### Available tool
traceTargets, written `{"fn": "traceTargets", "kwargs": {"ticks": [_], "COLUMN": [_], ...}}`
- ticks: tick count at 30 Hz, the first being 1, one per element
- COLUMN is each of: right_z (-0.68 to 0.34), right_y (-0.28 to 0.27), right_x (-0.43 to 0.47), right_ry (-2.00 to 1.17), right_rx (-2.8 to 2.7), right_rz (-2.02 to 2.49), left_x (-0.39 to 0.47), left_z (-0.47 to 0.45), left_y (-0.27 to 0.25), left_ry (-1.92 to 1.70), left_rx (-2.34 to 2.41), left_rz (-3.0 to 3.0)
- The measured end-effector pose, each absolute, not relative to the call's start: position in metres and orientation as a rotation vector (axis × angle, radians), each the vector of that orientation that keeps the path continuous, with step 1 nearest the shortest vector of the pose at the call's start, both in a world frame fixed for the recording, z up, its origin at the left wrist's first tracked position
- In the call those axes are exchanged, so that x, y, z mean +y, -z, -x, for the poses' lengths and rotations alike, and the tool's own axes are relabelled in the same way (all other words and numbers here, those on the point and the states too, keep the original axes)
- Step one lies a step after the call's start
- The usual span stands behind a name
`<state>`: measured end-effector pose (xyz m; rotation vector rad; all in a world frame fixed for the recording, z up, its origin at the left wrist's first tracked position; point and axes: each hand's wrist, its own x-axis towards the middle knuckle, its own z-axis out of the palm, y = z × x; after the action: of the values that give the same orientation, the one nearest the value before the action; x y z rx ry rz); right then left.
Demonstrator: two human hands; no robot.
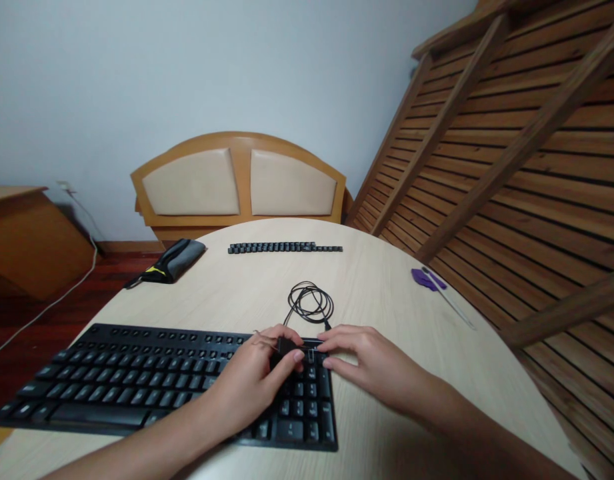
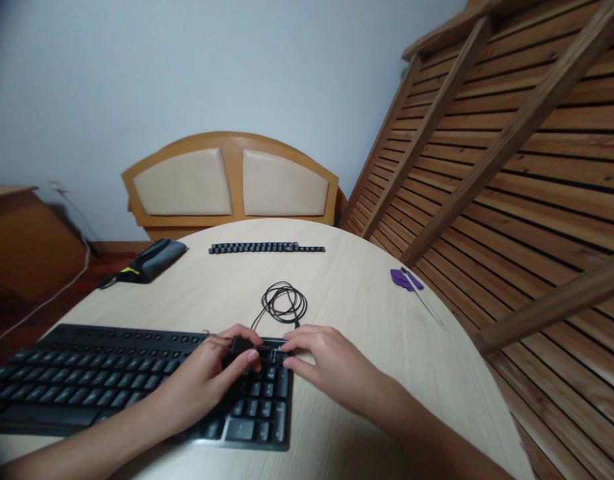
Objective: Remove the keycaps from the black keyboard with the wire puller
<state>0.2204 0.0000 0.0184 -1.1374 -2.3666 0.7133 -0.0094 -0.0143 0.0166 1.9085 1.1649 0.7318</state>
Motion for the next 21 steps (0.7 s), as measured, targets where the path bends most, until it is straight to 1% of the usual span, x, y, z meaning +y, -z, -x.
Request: {"fn": "traceTargets", "kwargs": {"ticks": [10, 21], "right_z": [-0.209, -0.206], "right_y": [-0.014, -0.007], "right_x": [-0.006, -0.008], "right_ry": [-0.729, -0.642], "right_rx": [-2.346, -2.359], "right_rz": [1.069, 1.109], "left_x": [-0.02, -0.018], "left_z": [0.009, 0.01], "left_y": [-0.019, -0.011], "left_ry": [-0.669, -0.634], "left_rx": [1.201, 1.125], "left_rz": [-1.985, -2.102]}}
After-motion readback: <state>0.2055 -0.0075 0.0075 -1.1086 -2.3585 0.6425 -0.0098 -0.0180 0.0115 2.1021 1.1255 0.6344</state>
